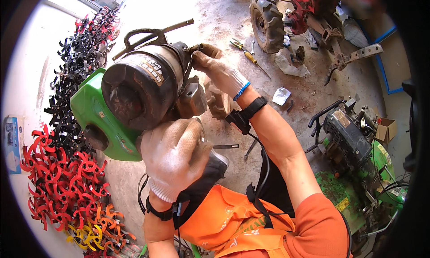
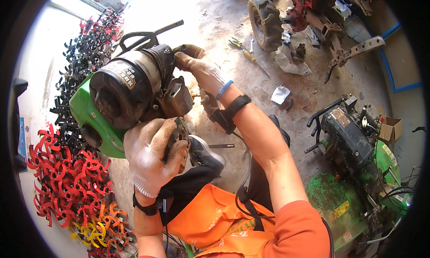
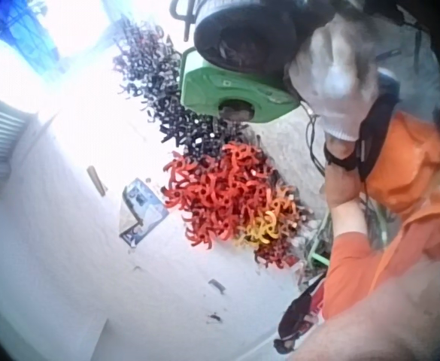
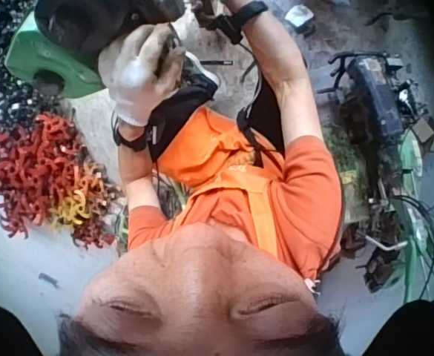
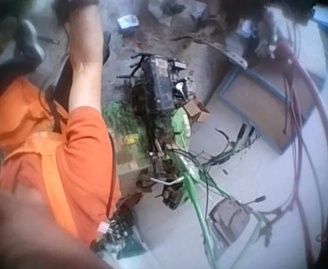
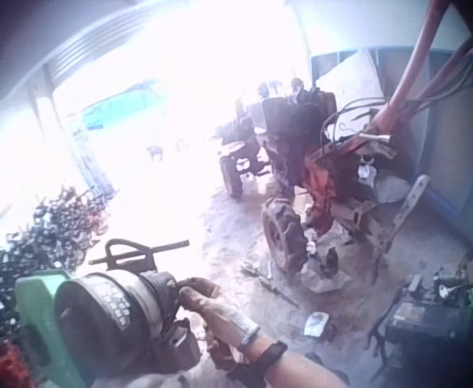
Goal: The person uses a wrench to loosen and remove a bolt from a small green engine. They then use a screwdriver to adjust a component inside the engine's carburetor area. The person continues to manipulate the engine parts with both hands.
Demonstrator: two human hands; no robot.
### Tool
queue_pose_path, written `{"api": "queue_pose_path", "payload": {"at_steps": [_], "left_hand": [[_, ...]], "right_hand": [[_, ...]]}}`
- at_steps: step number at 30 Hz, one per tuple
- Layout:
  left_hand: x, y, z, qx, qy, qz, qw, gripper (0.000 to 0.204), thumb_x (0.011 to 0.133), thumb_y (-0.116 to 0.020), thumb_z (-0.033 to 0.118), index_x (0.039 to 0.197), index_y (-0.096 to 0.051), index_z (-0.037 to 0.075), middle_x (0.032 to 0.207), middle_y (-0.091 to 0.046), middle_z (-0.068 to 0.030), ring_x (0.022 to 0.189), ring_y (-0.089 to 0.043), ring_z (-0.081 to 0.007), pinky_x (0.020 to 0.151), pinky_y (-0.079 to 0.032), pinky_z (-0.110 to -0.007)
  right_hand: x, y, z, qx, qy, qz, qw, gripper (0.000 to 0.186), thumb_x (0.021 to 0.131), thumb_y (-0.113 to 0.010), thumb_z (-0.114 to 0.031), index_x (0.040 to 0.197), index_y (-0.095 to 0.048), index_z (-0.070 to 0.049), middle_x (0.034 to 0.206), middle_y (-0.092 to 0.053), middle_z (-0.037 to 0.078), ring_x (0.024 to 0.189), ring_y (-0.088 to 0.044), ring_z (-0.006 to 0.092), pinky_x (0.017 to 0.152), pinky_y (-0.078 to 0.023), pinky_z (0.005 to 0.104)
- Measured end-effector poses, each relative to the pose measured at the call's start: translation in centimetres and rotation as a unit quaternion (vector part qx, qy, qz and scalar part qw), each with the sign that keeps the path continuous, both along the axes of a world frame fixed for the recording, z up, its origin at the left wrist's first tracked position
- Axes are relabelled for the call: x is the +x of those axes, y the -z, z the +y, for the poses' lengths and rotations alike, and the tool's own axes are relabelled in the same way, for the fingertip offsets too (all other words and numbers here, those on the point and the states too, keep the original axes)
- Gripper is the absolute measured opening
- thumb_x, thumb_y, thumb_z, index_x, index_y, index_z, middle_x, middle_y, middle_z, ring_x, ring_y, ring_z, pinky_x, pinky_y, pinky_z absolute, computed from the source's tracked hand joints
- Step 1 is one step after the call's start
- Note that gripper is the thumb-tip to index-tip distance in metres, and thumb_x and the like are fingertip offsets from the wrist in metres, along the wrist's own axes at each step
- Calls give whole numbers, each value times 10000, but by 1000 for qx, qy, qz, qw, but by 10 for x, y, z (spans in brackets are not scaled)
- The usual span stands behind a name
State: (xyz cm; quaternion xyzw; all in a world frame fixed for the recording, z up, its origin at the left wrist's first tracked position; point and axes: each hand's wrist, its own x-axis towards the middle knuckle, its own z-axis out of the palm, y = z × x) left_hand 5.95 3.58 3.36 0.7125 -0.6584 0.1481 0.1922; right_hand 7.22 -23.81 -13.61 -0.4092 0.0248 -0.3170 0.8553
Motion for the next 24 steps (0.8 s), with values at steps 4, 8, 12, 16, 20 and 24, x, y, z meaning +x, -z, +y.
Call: {"api": "queue_pose_path", "payload": {"at_steps": [4,8,12,16,20,24], "left_hand": [[0,0,-1,-8,1,-8,1000,531,786,-1011,238,1281,-870,108,1232,-847,-64,1066,-774,-337,905,-566,-509],[-2,-1,0,2,-6,7,1000,504,820,-991,220,1299,-882,104,1240,-848,-87,1057,-779,-362,956,-573,-515],[-2,-1,-2,-7,-1,-7,1000,509,806,-1000,222,1286,-866,118,1241,-839,-60,1072,-772,-337,924,-567,-513],[-2,0,-2,-9,-4,-12,1000,497,808,-1001,218,1275,-865,120,1245,-836,-61,1077,-771,-341,929,-566,-515],[-3,-1,-1,-2,-5,-14,1000,492,813,-1002,216,1276,-866,119,1248,-834,-62,1073,-772,-343,935,-565,-516],[-2,-1,-1,-3,-3,-13,1000,498,818,-1000,216,1287,-865,118,1244,-832,-62,1072,-772,-341,939,-565,-515]], "right_hand": [[11,13,0,173,-48,-91,980,315,1205,-824,-247,1437,-779,-40,1236,-838,15,1140,-804,156,1036,-674,351],[5,26,3,133,-32,-52,989,322,1204,-826,-245,1451,-772,-45,1216,-819,-6,1064,-778,122,1029,-670,339],[-9,33,22,164,-28,-12,986,299,1211,-816,-236,1454,-769,-69,1232,-814,-17,1074,-773,101,1024,-655,313],[-15,33,38,192,-1,23,981,255,1233,-780,-236,1437,-766,-85,1218,-803,-14,1075,-768,110,1039,-647,306],[-22,31,50,254,6,66,965,199,1236,-772,-219,1410,-779,-124,1210,-822,-11,1090,-787,121,1040,-658,312],[-23,30,62,274,54,65,958,193,1226,-787,-199,1411,-789,-148,1219,-831,-12,1080,-791,129,1011,-662,312]]}}
